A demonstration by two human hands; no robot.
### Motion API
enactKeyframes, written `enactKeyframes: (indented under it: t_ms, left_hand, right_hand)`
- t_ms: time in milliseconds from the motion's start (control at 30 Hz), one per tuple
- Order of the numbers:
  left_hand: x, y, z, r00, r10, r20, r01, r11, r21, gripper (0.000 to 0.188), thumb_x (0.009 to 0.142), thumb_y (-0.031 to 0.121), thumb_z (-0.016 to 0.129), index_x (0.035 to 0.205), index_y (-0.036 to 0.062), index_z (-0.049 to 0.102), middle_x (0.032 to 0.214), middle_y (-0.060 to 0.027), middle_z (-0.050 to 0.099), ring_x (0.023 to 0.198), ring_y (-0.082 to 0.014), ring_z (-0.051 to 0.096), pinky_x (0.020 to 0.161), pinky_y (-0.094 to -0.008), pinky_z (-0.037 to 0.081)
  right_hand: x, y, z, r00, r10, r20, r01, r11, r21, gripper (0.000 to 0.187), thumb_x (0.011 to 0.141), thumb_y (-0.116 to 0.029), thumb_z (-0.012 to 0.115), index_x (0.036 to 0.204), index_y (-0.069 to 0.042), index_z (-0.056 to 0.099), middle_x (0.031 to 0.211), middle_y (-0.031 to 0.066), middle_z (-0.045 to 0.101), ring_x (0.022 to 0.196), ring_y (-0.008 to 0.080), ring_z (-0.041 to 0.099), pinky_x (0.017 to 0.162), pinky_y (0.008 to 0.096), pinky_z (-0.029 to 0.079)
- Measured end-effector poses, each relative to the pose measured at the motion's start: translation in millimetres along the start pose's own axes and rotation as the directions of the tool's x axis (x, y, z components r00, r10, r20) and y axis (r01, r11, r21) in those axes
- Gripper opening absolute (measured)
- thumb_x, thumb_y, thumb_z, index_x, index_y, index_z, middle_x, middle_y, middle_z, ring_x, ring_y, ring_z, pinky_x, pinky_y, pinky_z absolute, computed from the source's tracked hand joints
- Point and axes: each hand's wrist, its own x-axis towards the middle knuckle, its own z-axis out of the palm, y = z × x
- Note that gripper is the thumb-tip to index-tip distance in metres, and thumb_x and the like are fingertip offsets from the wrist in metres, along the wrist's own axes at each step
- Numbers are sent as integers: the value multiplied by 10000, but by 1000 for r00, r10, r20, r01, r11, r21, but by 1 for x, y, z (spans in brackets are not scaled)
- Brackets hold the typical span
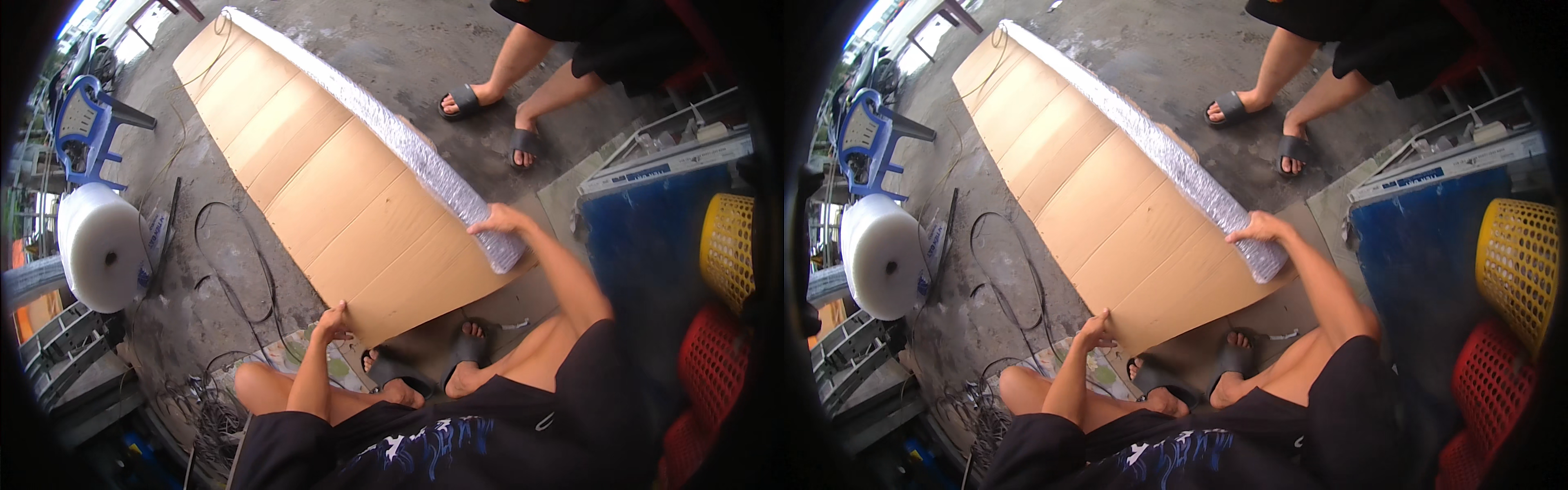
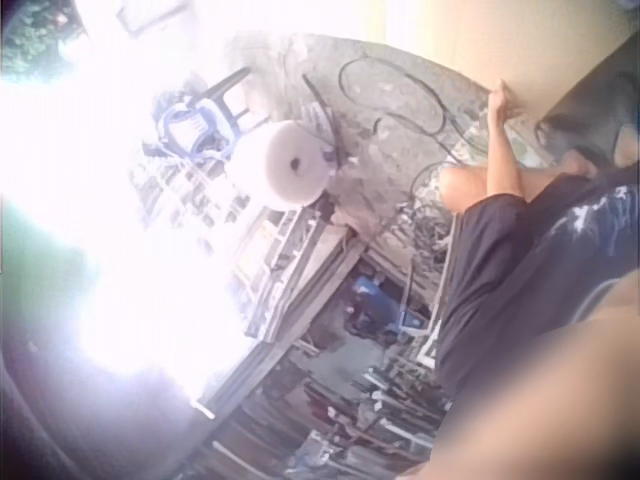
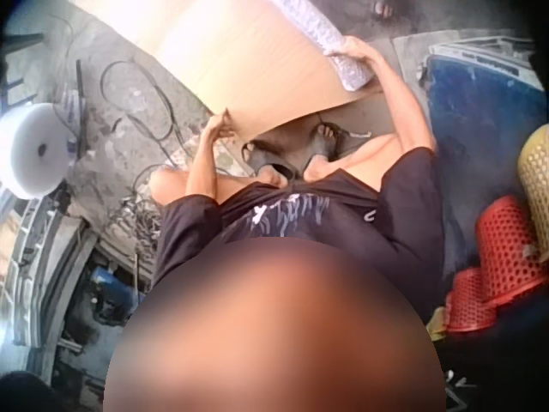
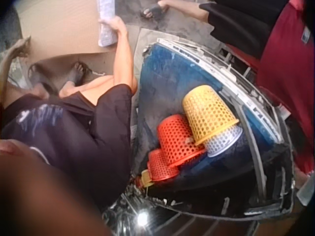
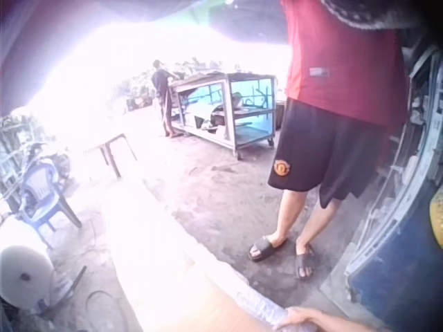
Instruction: The person wraps a long object in bubble wrap and then encases it in a large piece of cardboard, securing the package with yellow tape. The person sits on the floor to perform the wrapping and taping.
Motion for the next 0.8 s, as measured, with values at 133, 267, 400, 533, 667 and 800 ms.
enactKeyframes:
  t_ms: [133, 267, 400, 533, 667, 800]
  left_hand:
    - [-31, 42, 64, 961, -266, 78, 198, 855, 479, 826, 1051, 732, 503, 1437, 15, 643, 1331, -265, 729, 1144, -434, 746, 894, -611, 626]
    - [-135, 82, 108, 972, 99, 214, -202, -121, 972, 645, 1008, 596, 659, 1287, 20, 735, 1273, -214, 775, 1161, -418, 750, 978, -481, 606]
    - [-283, 138, 113, 828, 342, 444, -558, 427, 711, 367, 1059, 347, 676, 1177, 7, 752, 1160, -218, 788, 1067, -428, 755, 927, -494, 590]
    - [-412, 183, 97, 836, 464, 291, -410, 177, 895, 319, 1026, 243, 706, 1255, 22, 710, 1242, -199, 745, 1185, -409, 699, 1005, -475, 547]
    - [-488, 192, 68, 773, 632, 62, -323, 307, 895, 370, 995, 195, 717, 1313, 15, 662, 1430, -215, 624, 1347, -444, 565, 1145, -527, 448]
    - [-525, 171, 33, 745, 646, -167, -359, 600, 715, 387, 1106, 278, 590, 1355, -15, 632, 1463, -236, 609, 1382, -366, 579, 1184, -445, 429]
  right_hand:
    - [-43, -3, -56, 999, -31, -17, 30, 999, -18, 1237, 606, -726, 952, 1346, 209, 624, 1344, 342, 697, 1252, 378, 691, 1087, 422, 520]
    - [-79, -7, -65, 987, -6, -158, -21, 986, -168, 1221, 617, -709, 950, 1329, 219, 601, 1299, 372, 697, 1241, 401, 691, 1062, 443, 532]
    - [-111, -3, -61, 980, 26, -198, -60, 983, -171, 1220, 631, -663, 950, 1367, 224, 548, 1291, 404, 683, 1227, 460, 692, 1042, 472, 545]
    - [-148, 2, -67, 970, 126, -210, -168, 966, -197, 1252, 644, -637, 946, 1445, 209, 489, 1315, 415, 669, 1244, 494, 681, 1055, 485, 542]
    - [-185, 2, -71, 963, 164, -216, -203, 963, -175, 1229, 667, -601, 945, 1505, 154, 459, 1389, 395, 636, 1318, 481, 641, 1101, 484, 514]
    - [-208, 7, -65, 958, 266, -104, -275, 958, -85, 1153, 649, -553, 965, 1479, 96, 495, 1281, 392, 687, 1222, 516, 680, 1054, 517, 536]
